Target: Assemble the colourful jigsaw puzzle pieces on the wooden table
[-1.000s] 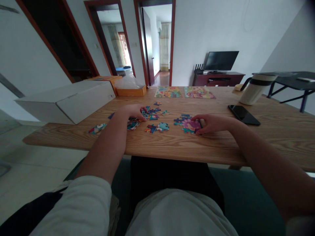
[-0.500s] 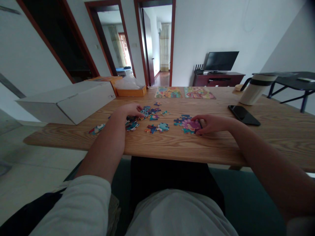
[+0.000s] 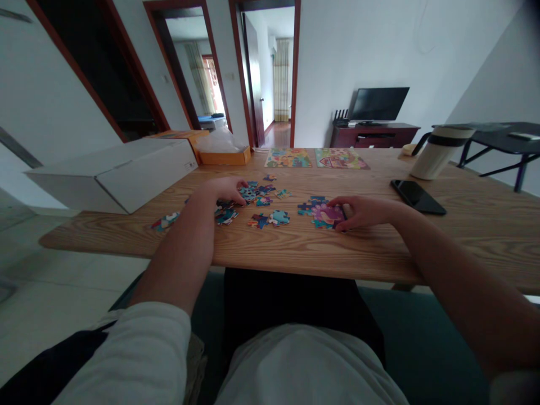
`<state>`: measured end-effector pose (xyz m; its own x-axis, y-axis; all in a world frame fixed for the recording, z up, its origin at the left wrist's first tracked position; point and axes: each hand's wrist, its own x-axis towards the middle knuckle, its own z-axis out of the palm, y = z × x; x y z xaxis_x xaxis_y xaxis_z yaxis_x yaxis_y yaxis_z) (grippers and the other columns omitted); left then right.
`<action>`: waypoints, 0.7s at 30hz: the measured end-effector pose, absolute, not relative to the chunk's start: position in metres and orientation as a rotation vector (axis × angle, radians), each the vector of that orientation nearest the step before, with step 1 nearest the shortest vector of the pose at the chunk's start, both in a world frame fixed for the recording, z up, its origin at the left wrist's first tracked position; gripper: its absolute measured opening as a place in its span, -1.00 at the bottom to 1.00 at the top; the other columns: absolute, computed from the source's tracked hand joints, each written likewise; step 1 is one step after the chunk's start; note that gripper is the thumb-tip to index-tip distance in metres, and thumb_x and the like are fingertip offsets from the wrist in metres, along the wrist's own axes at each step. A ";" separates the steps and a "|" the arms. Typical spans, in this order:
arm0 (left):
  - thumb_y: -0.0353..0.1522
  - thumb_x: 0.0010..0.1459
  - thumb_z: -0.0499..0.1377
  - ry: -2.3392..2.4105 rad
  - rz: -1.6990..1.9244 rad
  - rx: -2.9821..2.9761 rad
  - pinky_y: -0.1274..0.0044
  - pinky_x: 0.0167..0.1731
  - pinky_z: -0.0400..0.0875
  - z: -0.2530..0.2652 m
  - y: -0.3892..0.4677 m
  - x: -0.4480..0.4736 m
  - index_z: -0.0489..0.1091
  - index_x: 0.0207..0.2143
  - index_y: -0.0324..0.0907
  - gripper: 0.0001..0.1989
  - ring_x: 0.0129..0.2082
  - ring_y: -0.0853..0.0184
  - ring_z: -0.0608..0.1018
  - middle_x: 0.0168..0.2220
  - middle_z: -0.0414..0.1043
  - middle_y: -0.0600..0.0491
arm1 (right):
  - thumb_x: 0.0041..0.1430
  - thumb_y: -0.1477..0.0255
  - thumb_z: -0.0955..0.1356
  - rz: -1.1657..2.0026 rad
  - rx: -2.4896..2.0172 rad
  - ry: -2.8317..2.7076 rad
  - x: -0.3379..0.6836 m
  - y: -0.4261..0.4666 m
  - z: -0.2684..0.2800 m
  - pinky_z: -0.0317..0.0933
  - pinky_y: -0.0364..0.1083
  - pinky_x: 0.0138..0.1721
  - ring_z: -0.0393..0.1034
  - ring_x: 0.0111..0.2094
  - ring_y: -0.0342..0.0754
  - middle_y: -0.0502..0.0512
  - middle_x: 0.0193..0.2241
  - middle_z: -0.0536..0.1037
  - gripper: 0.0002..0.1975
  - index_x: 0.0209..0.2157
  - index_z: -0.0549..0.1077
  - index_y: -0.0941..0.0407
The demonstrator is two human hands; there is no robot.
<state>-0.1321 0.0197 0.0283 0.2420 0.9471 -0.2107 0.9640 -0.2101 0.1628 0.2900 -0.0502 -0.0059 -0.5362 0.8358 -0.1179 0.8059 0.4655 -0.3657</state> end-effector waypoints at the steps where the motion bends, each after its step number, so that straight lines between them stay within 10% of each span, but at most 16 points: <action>1: -0.19 -0.08 0.36 1.772 -0.089 2.260 0.51 0.01 0.38 0.030 0.019 -0.132 0.28 0.30 -0.13 -0.15 0.09 0.15 0.52 0.14 0.50 -0.04 | -0.05 0.00 0.49 0.590 -1.470 -2.621 0.290 -0.050 -0.006 0.26 0.16 0.16 0.43 0.10 0.28 0.15 0.14 0.54 -0.16 0.25 0.39 0.00; 21: -0.26 0.11 0.21 0.696 0.792 1.241 0.50 -0.29 0.52 0.026 0.003 -0.113 0.33 -0.21 -0.13 -0.79 -0.44 0.38 0.59 -0.39 0.52 0.10 | -0.08 -0.01 0.50 0.566 -1.443 -2.633 0.290 -0.050 -0.005 0.28 0.16 0.14 0.45 0.09 0.29 0.13 0.13 0.55 -0.17 0.23 0.43 -0.04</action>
<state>-0.1125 0.0026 0.0263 0.5563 0.8303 -0.0345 -0.1409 0.1352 0.9808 0.2895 -0.0497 -0.0052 -0.5512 0.8283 -0.1001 0.7964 0.4866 -0.3593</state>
